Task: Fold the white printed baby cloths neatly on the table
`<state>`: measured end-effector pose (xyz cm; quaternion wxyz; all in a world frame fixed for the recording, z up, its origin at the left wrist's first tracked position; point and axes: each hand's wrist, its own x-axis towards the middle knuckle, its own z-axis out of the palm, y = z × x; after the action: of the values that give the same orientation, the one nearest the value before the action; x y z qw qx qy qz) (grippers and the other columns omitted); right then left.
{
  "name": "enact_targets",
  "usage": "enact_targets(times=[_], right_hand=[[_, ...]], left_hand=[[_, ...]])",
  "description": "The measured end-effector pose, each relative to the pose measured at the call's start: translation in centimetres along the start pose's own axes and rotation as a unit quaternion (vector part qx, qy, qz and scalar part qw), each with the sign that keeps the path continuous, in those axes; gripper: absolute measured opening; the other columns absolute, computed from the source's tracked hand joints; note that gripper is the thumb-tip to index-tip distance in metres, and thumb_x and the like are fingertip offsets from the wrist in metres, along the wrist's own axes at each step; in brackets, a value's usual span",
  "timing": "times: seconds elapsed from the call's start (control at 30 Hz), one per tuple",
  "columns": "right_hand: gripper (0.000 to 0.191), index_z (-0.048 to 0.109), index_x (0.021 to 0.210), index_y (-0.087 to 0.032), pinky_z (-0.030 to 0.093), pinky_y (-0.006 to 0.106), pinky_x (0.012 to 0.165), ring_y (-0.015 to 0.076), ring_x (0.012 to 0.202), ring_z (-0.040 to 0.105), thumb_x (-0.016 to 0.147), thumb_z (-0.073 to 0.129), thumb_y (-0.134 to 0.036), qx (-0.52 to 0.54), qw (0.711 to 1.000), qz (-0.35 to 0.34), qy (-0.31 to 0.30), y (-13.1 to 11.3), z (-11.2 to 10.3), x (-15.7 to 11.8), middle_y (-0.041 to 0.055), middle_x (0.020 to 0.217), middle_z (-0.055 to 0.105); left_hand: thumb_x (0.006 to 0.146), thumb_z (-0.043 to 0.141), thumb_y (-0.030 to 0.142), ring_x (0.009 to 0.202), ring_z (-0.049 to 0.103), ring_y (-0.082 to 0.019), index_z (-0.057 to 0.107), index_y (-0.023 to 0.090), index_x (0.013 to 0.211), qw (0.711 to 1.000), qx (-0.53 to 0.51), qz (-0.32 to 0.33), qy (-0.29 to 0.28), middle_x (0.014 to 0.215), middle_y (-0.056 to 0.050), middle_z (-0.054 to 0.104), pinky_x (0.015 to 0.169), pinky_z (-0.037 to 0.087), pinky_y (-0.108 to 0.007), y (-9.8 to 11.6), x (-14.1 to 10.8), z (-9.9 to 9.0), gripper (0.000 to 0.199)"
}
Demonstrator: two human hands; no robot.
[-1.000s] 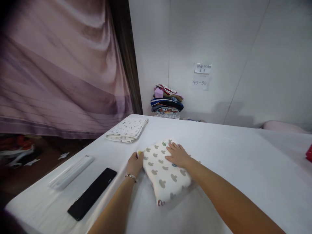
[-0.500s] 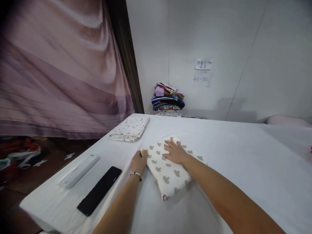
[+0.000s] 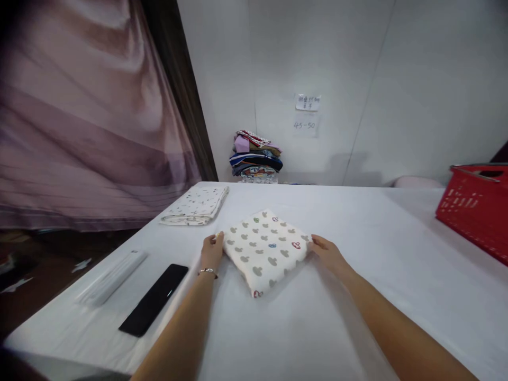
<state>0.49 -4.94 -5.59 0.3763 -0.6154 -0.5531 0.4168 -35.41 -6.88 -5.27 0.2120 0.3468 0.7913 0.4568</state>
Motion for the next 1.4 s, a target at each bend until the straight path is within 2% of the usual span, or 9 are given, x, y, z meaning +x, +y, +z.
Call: enact_targets(times=[0.13,0.27,0.37,0.57,0.8,0.97,1.2,1.3,1.4], right_hand=[[0.056,0.052,0.127,-0.02,0.05,0.026,0.065,0.0226,0.102,0.059,0.074,0.064,-0.033,0.084,0.995,0.018,-0.054,0.3,-1.3,-0.2,0.0098,0.125,0.057],[0.065,0.047,0.132,-0.02,0.04,0.021,0.049,0.0171,0.082,0.061,0.071,0.067,-0.028,0.105,0.987,0.001,-0.124,-0.5,-1.4,0.5,0.0089,0.116,0.062],[0.07,0.047,0.132,-0.019,0.035,0.02,0.045,0.012,0.066,0.056,0.067,0.071,-0.026,0.101,0.984,0.014,-0.149,-0.7,-1.2,1.4,0.0082,0.107,0.065],[0.07,0.047,0.131,-0.027,0.029,0.017,0.042,0.0043,0.053,0.044,0.065,0.071,-0.023,0.122,0.977,0.019,-0.176,-0.6,-1.0,2.1,0.0024,0.106,0.061],[0.061,0.05,0.126,-0.021,0.027,0.016,0.036,0.0069,0.05,0.049,0.068,0.068,-0.029,0.135,0.973,0.023,-0.187,-0.1,-0.6,1.5,0.0012,0.079,0.062],[0.048,0.06,0.109,-0.016,0.042,0.022,0.043,0.0096,0.049,0.05,0.065,0.071,-0.03,0.134,0.984,0.003,-0.12,0.0,-2.1,0.1,-0.0014,0.063,0.057],[0.056,0.058,0.114,-0.017,0.042,0.029,0.044,0.0149,0.048,0.051,0.066,0.07,-0.043,0.069,0.991,0.018,-0.114,4.5,-6.4,-3.8,-0.0009,0.058,0.056],[0.058,0.056,0.12,-0.018,0.048,0.035,0.056,0.0204,0.063,0.059,0.069,0.064,-0.044,-0.065,0.996,-0.026,-0.062,4.3,-6.9,-4.7,0.0062,0.079,0.064],[0.056,0.051,0.127,-0.021,0.049,0.042,0.078,0.028,0.099,0.057,0.076,0.055,-0.045,-0.223,0.962,-0.151,0.039,0.8,-5.6,-6.4,0.0098,0.122,0.056]], left_hand=[[0.074,0.05,0.063,0.063,0.059,-0.016,0.053,0.015,0.097,0.998,-0.045,-0.031,-0.028,0.081,-0.007,0.063,0.055,0.043,-0.026,0.3,-1.9,-1.1,0.053],[0.075,0.044,0.067,0.054,0.052,-0.015,0.057,0.016,0.072,0.988,-0.004,0.007,-0.153,0.054,0.0,0.052,0.051,0.039,-0.025,0.4,-7.2,-2.4,0.052],[0.076,0.047,0.062,0.064,0.055,-0.017,0.062,0.017,0.073,0.971,0.01,0.077,-0.227,0.065,-0.002,0.057,0.059,0.042,-0.027,0.1,-11.9,-2.5,0.048],[0.072,0.061,0.047,0.07,0.054,-0.013,0.065,0.018,0.091,0.962,-0.021,0.161,-0.22,0.108,-0.006,0.054,0.067,0.046,-0.027,-0.2,-16.3,-0.7,0.035],[0.074,0.059,0.038,0.067,0.05,-0.01,0.065,0.017,0.08,0.97,-0.051,0.16,-0.175,0.092,-0.003,0.059,0.062,0.041,-0.022,-0.2,-17.1,0.7,0.023],[0.077,0.054,0.04,0.06,0.044,-0.011,0.062,0.016,0.08,0.98,-0.047,0.116,-0.155,0.061,0.003,0.051,0.056,0.034,-0.022,0.8,-18.9,1.0,0.025],[0.08,0.051,0.041,0.065,0.048,-0.013,0.061,0.018,0.089,0.966,-0.033,0.122,-0.227,0.071,0.001,0.06,0.06,0.035,-0.024,-0.3,-24.2,0.5,0.027],[0.079,0.052,0.038,0.066,0.05,-0.014,0.06,0.018,0.09,0.969,-0.013,0.107,-0.224,0.074,0.0,0.061,0.061,0.036,-0.024,-0.5,-24.7,0.5,0.024],[0.078,0.052,0.037,0.068,0.051,-0.015,0.059,0.018,0.089,0.967,-0.001,0.101,-0.234,0.076,-0.001,0.062,0.062,0.036,-0.025,-0.2,-24.5,0.4,0.023]])
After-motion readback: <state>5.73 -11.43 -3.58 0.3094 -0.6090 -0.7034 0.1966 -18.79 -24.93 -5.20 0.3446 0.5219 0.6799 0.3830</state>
